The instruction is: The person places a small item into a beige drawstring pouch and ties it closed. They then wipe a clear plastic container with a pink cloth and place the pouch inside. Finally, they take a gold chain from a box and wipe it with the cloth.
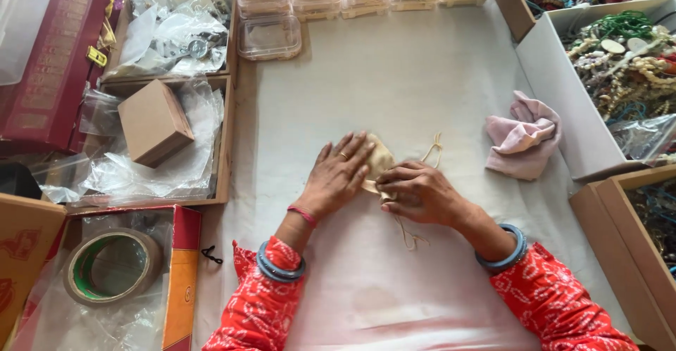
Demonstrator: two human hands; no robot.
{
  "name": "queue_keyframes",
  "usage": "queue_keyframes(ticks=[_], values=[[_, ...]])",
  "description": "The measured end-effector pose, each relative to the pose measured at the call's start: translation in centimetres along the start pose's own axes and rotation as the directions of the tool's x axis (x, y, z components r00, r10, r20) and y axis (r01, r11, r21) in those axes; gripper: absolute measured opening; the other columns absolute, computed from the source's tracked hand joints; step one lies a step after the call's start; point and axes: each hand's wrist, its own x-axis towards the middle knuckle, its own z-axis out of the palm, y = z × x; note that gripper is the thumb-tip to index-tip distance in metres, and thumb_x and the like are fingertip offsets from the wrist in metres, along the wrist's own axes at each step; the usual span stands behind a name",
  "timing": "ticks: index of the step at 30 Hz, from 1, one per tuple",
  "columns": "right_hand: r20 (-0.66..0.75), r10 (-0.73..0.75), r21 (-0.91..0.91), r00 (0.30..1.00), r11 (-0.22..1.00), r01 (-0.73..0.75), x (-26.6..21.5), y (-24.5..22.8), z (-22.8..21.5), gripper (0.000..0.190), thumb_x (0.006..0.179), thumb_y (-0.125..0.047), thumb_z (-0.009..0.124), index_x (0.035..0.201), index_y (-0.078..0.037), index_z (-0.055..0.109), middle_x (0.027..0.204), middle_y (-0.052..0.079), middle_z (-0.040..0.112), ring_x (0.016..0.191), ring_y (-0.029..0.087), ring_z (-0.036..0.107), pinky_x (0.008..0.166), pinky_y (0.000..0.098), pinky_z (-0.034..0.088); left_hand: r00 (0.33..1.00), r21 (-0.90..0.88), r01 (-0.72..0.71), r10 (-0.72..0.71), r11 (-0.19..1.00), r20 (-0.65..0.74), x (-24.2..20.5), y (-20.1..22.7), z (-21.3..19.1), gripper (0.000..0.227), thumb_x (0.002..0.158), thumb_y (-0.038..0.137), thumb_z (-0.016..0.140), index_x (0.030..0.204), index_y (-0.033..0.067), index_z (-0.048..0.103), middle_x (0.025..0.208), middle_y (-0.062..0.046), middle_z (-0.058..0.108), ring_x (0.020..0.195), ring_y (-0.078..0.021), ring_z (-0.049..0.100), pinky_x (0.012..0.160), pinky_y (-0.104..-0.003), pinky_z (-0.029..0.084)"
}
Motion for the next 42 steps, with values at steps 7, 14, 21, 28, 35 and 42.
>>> queue_keyframes(ticks=[7,14,21,28,35,42], values=[[0.015,0.084,0.068,0.996,0.994,-0.084,-1.4,2.2,1.1,0.029,0.083,-0.029,0.084,0.105,-0.010,0.080,0.111,0.001,0.077,0.110,0.021,0.068,0.092,0.0386,0.056,0.997,0.188,-0.006,-0.008,0.982,0.076,-0.3,-0.4,0.8,0.059,0.102,0.039,0.041,0.159,0.0238,0.037,0.168,-0.003,0.029,0.155,-0.0229,0.024,0.124,-0.052,0.013],[-0.147,0.501,-0.330,0.853,0.788,-0.520,-0.5,-0.4,1.5,0.050,0.082,-0.040,0.080,0.117,-0.007,0.068,0.107,0.011,0.067,0.093,0.026,0.068,0.075,0.0396,0.057,1.000,0.136,0.012,-0.011,0.991,-0.008,-0.2,-0.7,0.8,0.062,0.096,0.032,0.047,0.155,0.0153,0.041,0.163,-0.005,0.038,0.152,-0.0221,0.032,0.124,-0.049,0.017],[-0.121,0.547,-0.180,0.828,0.809,-0.560,-1.5,0.2,2.6,0.023,0.089,-0.023,0.077,0.102,-0.005,0.067,0.099,0.008,0.066,0.080,0.021,0.070,0.068,0.0371,0.058,0.965,-0.244,-0.026,-0.039,0.969,-0.259,0.1,-1.7,0.2,0.051,0.103,0.023,0.064,0.151,0.0102,0.052,0.138,-0.010,0.067,0.128,-0.0254,0.063,0.112,-0.043,0.048],[-0.080,0.775,0.527,0.627,0.567,-0.633,-1.6,2.4,1.1,0.030,0.098,-0.011,0.072,0.127,-0.003,0.069,0.096,0.013,0.072,0.081,0.016,0.070,0.064,0.0274,0.057,0.987,-0.907,0.043,-0.159,0.418,-0.026,0.2,-2.7,2.9,0.058,0.091,0.016,0.077,0.142,0.0035,0.051,0.112,-0.010,0.070,0.102,-0.0097,0.068,0.088,-0.027,0.059],[-0.121,0.733,0.642,0.669,0.572,-0.511,-0.8,2.6,1.4,0.088,0.088,-0.007,0.075,0.157,0.003,0.021,0.118,0.011,0.064,0.109,0.016,0.068,0.091,0.0288,0.059,0.924,-0.977,0.099,-0.383,0.190,0.019,0.6,-1.7,1.9,0.019,0.099,0.014,0.069,0.110,-0.0010,0.066,0.101,-0.004,0.071,0.091,-0.0084,0.065,0.079,-0.027,0.058],[-0.257,0.707,0.659,0.659,0.627,-0.416,-2.0,3.5,1.6,0.069,0.094,0.006,0.061,0.157,0.004,0.033,0.114,0.011,0.067,0.107,0.015,0.068,0.095,0.0298,0.058,0.950,-0.975,0.166,-0.290,0.149,0.117,0.3,1.2,-1.3,0.045,0.091,0.023,0.075,0.126,0.0030,0.056,0.108,-0.005,0.072,0.101,-0.0111,0.069,0.083,-0.031,0.059]])
